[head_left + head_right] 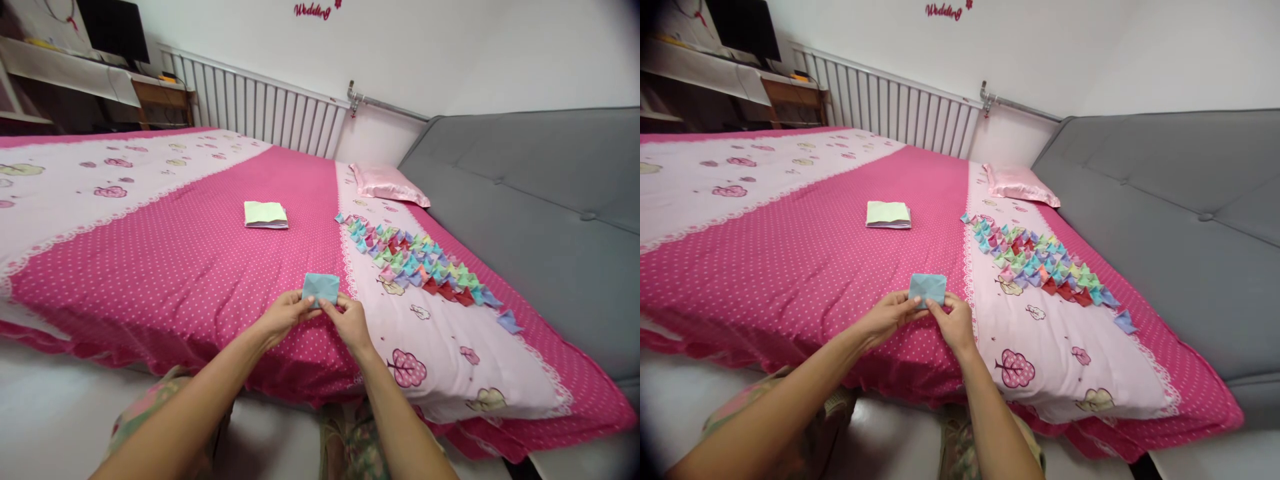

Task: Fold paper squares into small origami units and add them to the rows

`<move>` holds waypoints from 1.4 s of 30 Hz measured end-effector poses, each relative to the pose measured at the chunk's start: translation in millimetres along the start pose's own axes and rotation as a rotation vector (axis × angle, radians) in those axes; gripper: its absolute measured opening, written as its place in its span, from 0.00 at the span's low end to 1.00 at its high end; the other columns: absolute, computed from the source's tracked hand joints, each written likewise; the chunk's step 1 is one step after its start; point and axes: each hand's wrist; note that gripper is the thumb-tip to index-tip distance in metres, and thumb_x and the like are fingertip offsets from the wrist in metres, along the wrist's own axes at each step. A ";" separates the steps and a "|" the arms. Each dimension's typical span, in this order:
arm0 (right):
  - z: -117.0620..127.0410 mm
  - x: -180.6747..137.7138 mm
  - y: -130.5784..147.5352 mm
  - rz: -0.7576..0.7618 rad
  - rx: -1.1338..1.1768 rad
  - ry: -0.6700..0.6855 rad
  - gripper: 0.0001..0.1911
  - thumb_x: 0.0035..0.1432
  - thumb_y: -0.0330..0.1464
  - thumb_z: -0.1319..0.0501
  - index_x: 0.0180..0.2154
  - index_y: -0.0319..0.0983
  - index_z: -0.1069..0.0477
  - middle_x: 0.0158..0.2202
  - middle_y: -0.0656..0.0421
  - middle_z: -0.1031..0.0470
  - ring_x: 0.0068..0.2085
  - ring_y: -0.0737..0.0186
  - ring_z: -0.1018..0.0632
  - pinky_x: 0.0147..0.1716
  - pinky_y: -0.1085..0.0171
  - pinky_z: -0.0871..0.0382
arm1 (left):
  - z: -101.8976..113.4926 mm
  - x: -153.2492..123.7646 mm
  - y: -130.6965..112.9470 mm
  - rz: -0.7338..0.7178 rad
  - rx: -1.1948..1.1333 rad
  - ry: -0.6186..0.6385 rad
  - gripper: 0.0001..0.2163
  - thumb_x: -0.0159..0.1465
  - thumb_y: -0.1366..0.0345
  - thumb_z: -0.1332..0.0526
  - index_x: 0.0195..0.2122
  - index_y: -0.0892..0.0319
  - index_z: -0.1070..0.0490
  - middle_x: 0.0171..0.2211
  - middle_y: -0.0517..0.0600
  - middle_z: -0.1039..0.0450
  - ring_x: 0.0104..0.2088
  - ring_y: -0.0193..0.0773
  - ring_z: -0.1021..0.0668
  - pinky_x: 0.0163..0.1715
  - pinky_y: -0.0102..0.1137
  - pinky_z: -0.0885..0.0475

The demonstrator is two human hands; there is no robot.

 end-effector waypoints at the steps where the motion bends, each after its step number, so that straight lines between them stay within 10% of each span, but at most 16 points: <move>1: -0.3 -0.2 -0.1 -0.010 0.004 -0.004 0.13 0.53 0.39 0.42 0.32 0.39 0.23 0.35 0.56 0.22 0.38 0.57 0.24 0.40 0.61 0.34 | -0.1 0.7 0.5 0.000 -0.002 -0.009 0.13 0.50 0.62 0.33 0.34 0.66 0.27 0.37 0.56 0.24 0.40 0.38 0.25 0.46 0.34 0.35; 15: -5.5 -0.3 -7.0 -0.140 0.198 -0.237 0.16 0.40 0.36 0.33 0.26 0.39 0.38 0.22 0.66 0.34 0.25 0.68 0.30 0.27 0.68 0.36 | 0.4 1.2 -1.3 -0.024 0.059 -0.033 0.14 0.49 0.60 0.33 0.33 0.65 0.26 0.35 0.54 0.24 0.36 0.35 0.24 0.40 0.29 0.32; 20: -5.0 -0.3 0.3 -0.194 0.364 -0.128 0.21 0.39 0.32 0.32 0.37 0.38 0.35 0.31 0.60 0.26 0.32 0.64 0.26 0.34 0.64 0.33 | 2.2 -1.2 -3.8 0.004 0.238 0.048 0.15 0.50 0.58 0.35 0.34 0.64 0.25 0.33 0.53 0.24 0.34 0.35 0.24 0.37 0.28 0.31; 29: -1.9 -1.2 8.6 -0.449 0.566 -0.121 0.19 0.30 0.33 0.29 0.27 0.37 0.33 0.21 0.65 0.28 0.21 0.69 0.30 0.23 0.68 0.35 | 3.0 -8.2 -7.9 0.121 0.361 0.210 0.14 0.51 0.58 0.36 0.31 0.65 0.26 0.28 0.51 0.26 0.29 0.33 0.26 0.31 0.28 0.31; 37: 1.1 2.7 5.7 -0.430 0.573 -0.155 0.18 0.33 0.37 0.30 0.26 0.38 0.34 0.22 0.63 0.27 0.22 0.67 0.28 0.25 0.67 0.34 | 2.7 -1.8 -8.1 0.011 0.314 -0.139 0.12 0.49 0.57 0.35 0.23 0.64 0.26 0.21 0.48 0.28 0.21 0.28 0.30 0.26 0.25 0.35; 42: 0.4 1.1 6.1 -0.404 0.553 -0.060 0.19 0.35 0.37 0.31 0.33 0.37 0.29 0.25 0.61 0.25 0.25 0.66 0.27 0.27 0.66 0.33 | 8.3 -0.7 -5.5 -0.032 0.502 -0.087 0.15 0.49 0.55 0.36 0.21 0.65 0.26 0.15 0.46 0.33 0.17 0.28 0.35 0.21 0.25 0.40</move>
Point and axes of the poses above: each hand's wrist, its own x-axis towards the middle knuckle, its own z-axis out of the back of the hand, y = z × x
